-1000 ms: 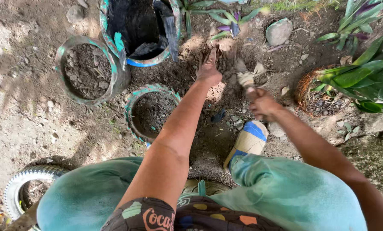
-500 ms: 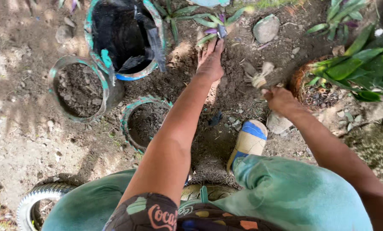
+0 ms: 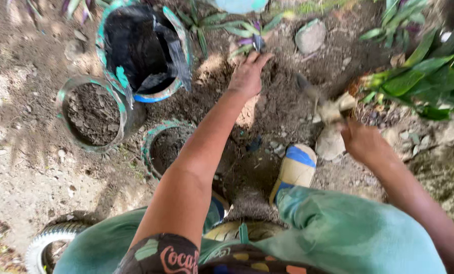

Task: The person fills small pots with soil using a hand trowel, and then digs a small hole in the ground to transplant one of the plants from a larger container.

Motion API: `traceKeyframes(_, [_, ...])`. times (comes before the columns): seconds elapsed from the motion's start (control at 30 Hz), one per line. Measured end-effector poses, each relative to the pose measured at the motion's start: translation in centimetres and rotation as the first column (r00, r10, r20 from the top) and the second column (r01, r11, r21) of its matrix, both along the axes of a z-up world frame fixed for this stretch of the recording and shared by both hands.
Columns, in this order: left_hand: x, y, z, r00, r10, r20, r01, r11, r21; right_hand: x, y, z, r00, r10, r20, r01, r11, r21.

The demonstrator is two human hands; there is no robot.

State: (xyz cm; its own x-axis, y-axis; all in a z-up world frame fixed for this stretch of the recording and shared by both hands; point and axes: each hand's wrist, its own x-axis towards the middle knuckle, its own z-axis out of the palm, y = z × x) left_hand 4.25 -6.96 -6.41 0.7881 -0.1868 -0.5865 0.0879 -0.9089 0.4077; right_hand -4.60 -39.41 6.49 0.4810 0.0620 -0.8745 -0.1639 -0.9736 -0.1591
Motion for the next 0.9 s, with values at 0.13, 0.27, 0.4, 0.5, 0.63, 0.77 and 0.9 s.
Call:
traceKeyframes(0.13, [1.3, -3.3, 1.6, 0.999, -0.016, 0.039, 0.018, 0.998, -0.061, 3.6, 2.9, -10.1, 0.985, -0.01, 0.171, 0.0, 0.998, 0.058])
traceKeyframes(0.27, [2.5, -3.8, 3.9, 0.984, 0.013, -0.177, -0.015, 1.0, -0.012, -1.3, 6.4, -12.4, 0.962, -0.268, -0.045, 0.268, 0.908, 0.321])
traceKeyframes(0.4, [1.5, -3.7, 3.9, 0.989, -0.13, -0.077, 0.137, 0.986, 0.096, -2.1, 7.0, -7.2, 0.707, -0.564, -0.426, 0.703, 0.627, 0.335])
traceKeyframes(0.5, [0.0, -0.9, 4.3, 0.976, -0.202, -0.08, 0.205, 0.978, 0.031, -3.2, 4.4, -2.0, 0.979, 0.051, 0.197, -0.064, 0.996, 0.058])
traceKeyframes(0.63, [-2.3, 2.0, 5.5, 1.0, 0.014, -0.02, -0.018, 0.976, -0.218, -4.4, 1.8, -0.5, 0.98, 0.037, 0.194, 0.002, 0.981, -0.196])
traceKeyframes(0.77, [-4.4, 4.0, 5.6, 0.919, 0.357, 0.165, -0.277, 0.887, -0.37, -2.2, 1.0, -1.7, 0.875, 0.113, 0.47, -0.03, 0.983, -0.181])
traceKeyframes(0.9, [-4.6, 7.1, 5.2, 0.886, 0.426, 0.185, -0.414, 0.905, -0.097, 1.8, 3.6, 2.2, 0.796, 0.37, 0.479, -0.273, 0.926, -0.261])
